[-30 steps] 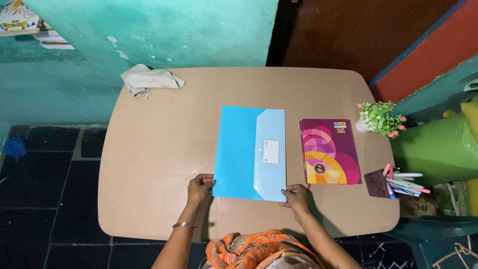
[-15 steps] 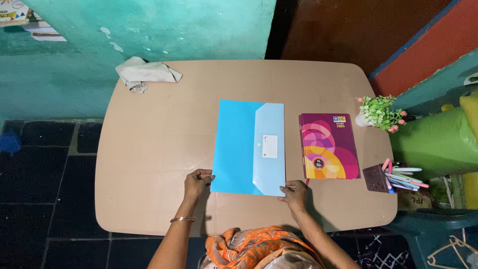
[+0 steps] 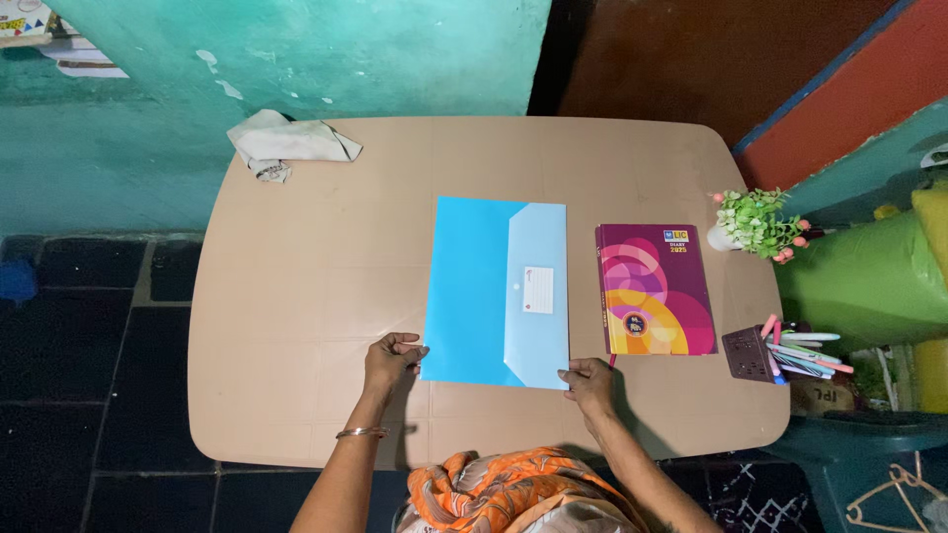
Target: The person wipes a table with a cloth, then retrieves a pen holder, a small potted plant, a diary, a blue folder, and several documents from a wall shelf. They place these items on the table and arrange them.
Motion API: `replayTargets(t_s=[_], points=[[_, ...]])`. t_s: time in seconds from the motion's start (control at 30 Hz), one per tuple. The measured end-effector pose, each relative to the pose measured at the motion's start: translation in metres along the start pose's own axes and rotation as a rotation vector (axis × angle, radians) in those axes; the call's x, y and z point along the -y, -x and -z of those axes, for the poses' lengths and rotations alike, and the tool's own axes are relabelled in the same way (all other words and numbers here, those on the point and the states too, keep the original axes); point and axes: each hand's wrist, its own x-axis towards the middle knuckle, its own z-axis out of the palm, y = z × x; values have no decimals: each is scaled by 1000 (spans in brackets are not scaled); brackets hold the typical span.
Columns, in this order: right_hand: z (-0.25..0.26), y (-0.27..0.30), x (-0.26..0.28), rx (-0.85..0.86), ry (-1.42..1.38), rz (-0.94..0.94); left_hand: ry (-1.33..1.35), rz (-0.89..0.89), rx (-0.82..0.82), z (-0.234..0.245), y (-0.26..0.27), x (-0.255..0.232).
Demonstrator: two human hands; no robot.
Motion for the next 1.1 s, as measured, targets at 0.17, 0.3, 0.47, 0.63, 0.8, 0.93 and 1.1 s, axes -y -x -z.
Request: replayTargets(t_s=[0.17, 0.3, 0.47, 0.63, 0.8, 0.93, 1.1], points=[[0, -6, -6, -20, 8, -2, -15, 13, -5, 0, -2, 1], [-9, -22, 2, -81, -56, 55, -271, -50, -8, -8, 8, 18], [-19, -68, 58, -171, 226, 505, 331, 170, 141, -58, 52, 56], [-39, -98, 120, -27, 123, 509, 186, 169, 463, -122, 65, 55], [-59, -77, 123, -17, 158, 459, -42, -199, 425, -117, 63, 29], [-42, -22, 117, -44, 633, 517, -479, -571, -209, -59, 68, 14], [-45, -6, 134, -96, 796, 615, -746, -262, -320, -17, 67, 15]])
